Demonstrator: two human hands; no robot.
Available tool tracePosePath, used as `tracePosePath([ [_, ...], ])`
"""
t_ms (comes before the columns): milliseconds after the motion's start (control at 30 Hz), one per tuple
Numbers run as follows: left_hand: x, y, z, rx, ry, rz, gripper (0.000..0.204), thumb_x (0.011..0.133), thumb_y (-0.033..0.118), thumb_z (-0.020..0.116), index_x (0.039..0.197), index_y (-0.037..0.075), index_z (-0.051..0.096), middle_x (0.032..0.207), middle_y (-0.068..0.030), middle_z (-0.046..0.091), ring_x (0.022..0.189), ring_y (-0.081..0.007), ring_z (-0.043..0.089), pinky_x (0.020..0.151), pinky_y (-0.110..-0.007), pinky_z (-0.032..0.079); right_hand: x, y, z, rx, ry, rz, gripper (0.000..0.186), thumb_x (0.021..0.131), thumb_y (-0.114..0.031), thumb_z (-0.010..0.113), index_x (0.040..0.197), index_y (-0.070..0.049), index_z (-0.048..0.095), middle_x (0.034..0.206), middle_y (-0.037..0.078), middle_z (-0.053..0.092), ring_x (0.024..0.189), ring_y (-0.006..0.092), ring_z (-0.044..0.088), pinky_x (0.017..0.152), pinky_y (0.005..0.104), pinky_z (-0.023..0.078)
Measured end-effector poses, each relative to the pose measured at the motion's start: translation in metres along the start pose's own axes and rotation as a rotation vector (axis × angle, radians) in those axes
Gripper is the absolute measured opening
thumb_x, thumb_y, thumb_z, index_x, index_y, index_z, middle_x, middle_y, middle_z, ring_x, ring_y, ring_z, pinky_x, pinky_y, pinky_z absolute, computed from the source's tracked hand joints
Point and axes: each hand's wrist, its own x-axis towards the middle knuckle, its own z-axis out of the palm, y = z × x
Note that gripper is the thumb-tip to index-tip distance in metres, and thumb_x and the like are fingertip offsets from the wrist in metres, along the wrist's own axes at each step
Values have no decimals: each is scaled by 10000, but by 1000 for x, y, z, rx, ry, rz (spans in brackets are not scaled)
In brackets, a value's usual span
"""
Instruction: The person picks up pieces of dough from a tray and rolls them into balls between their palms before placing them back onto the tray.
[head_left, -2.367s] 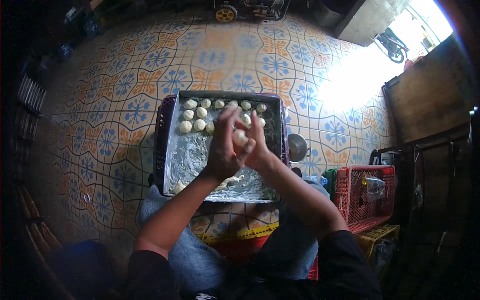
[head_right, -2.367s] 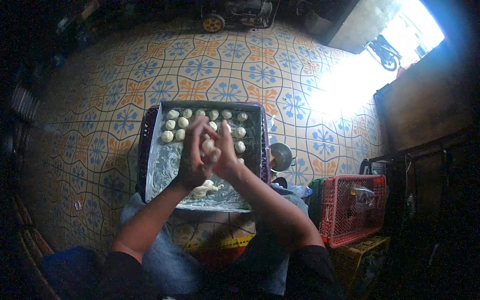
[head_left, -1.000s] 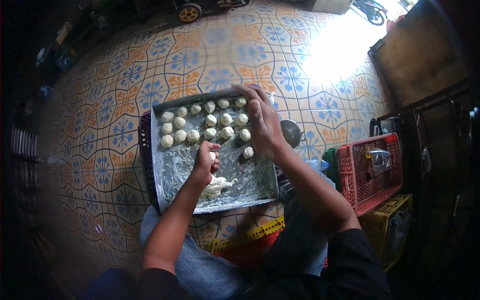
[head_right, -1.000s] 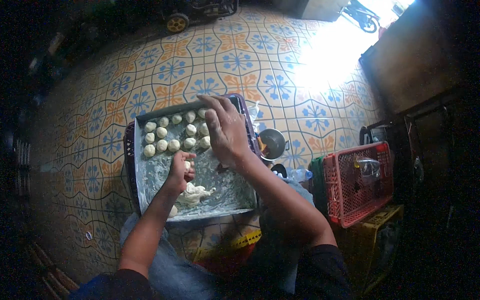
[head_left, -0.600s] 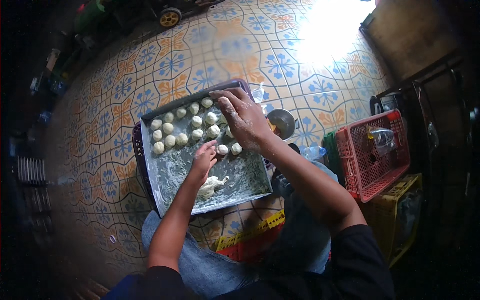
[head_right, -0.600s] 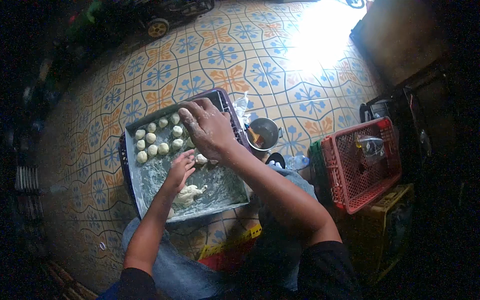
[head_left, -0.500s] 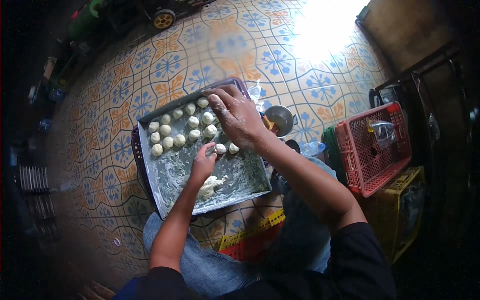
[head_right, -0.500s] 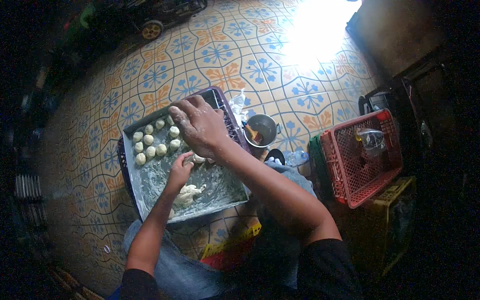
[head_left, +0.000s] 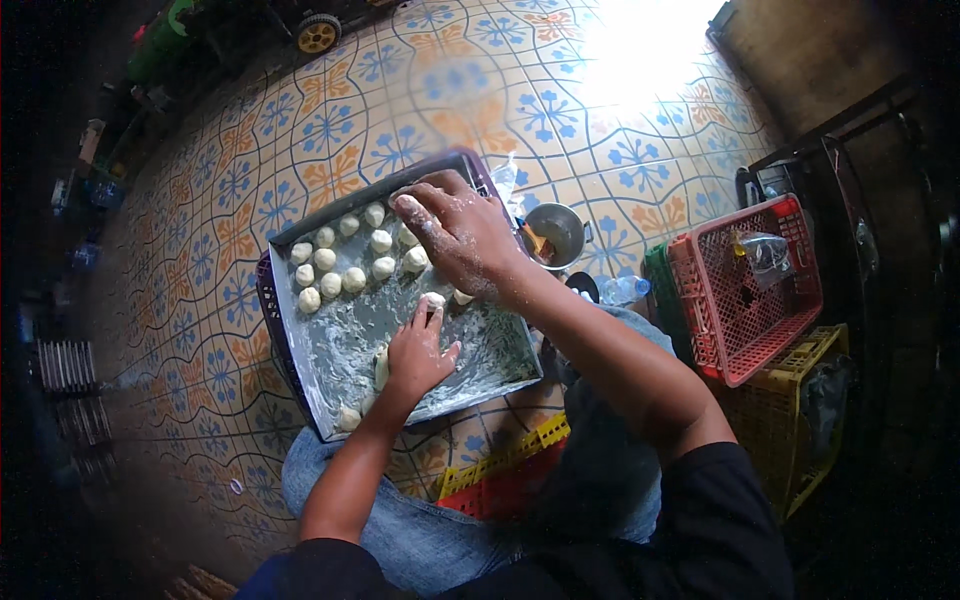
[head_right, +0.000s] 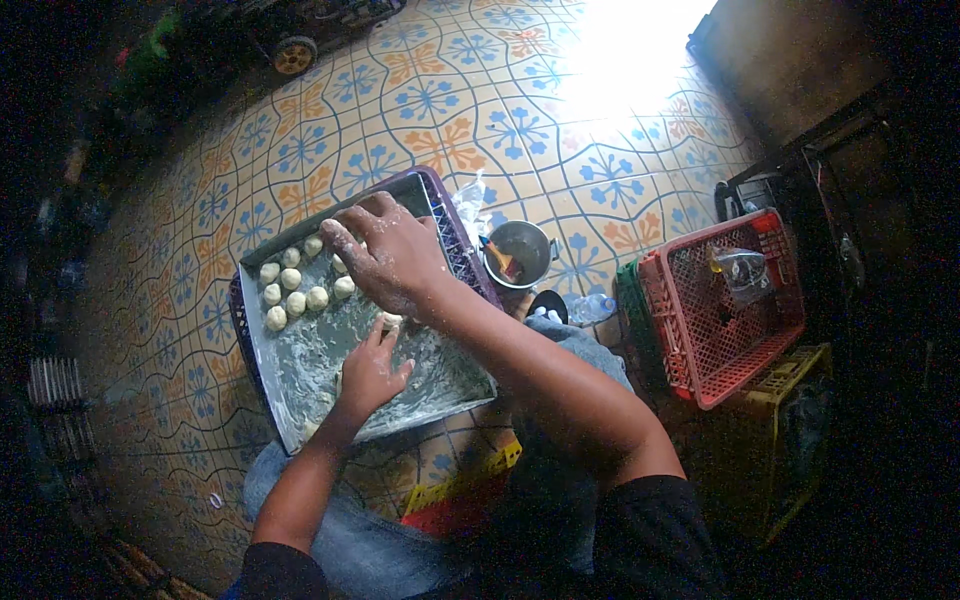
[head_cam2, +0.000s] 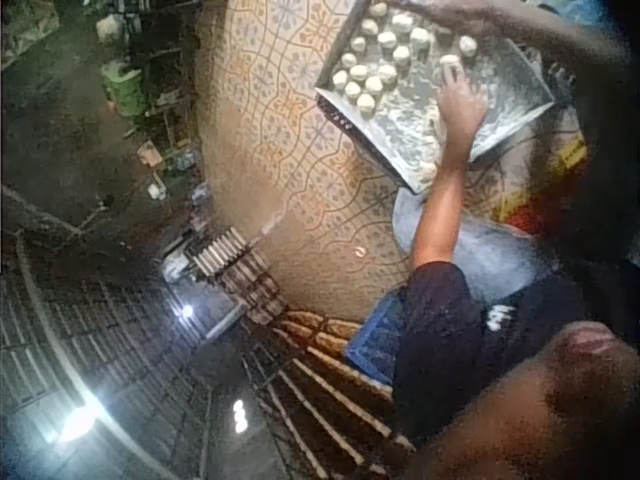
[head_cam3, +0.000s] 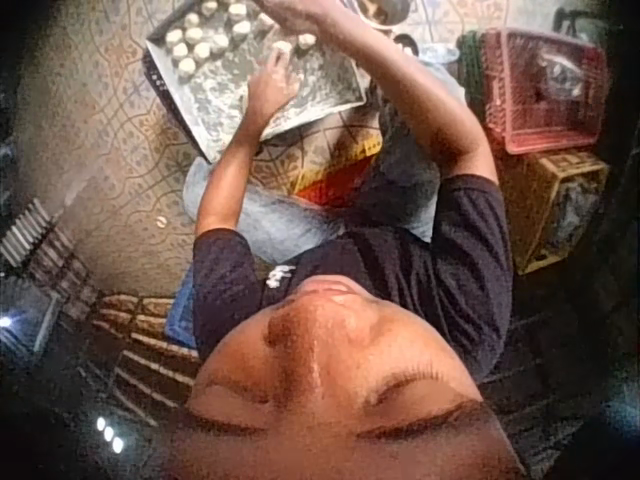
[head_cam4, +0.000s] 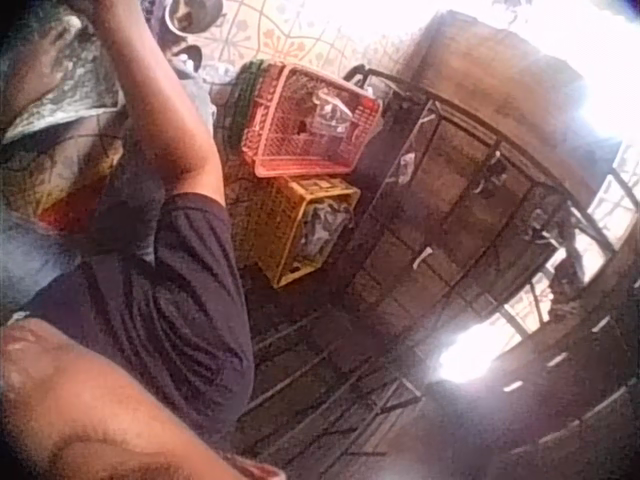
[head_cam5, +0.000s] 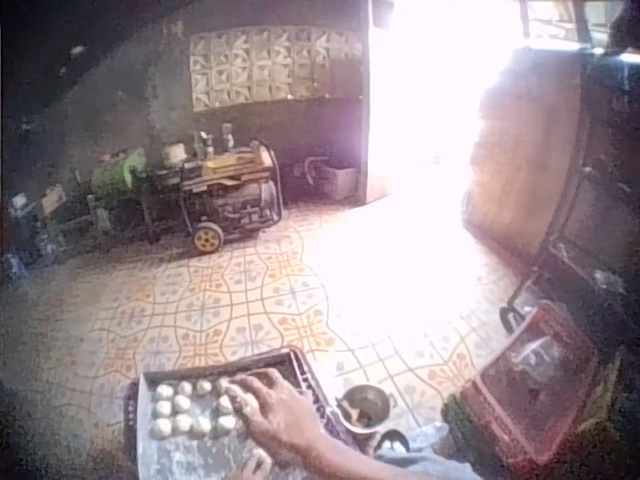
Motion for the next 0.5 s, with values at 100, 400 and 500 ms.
tracePosePath([
  [100, -6, -4, -3, 35, 148, 49, 688, 822, 341, 765, 1424, 82, 556, 1568, -299, 377, 1221, -483, 592, 1003, -499, 516, 3, 3, 3, 13, -2, 18, 558, 1039, -567, 400, 1309, -167, 680, 1380, 164, 563, 1277, 362, 554, 1038, 562, 401],
  [400, -45, -77, 15, 2, 105, 180, 683, 711, 305, 858, 1313, 84, 623, 1362, -174, 548, 1223, -401, 559, 989, -461, 517, 20, 46, 5, -26, 80, 124, 538, 1028, -535, 490, 1281, -106, 696, 1273, 182, 634, 1175, 380, 628, 1016, 471, 464],
  [500, -57, -81, 27, 19, 192, 160, 664, 669, 242, 881, 1263, 87, 629, 1218, -157, 568, 1184, -358, 532, 946, -440, 527, 21, 39, 12, -29, 39, 161, 529, 1020, -531, 506, 1253, -102, 710, 1253, 175, 650, 1157, 375, 639, 1004, 481, 468],
])
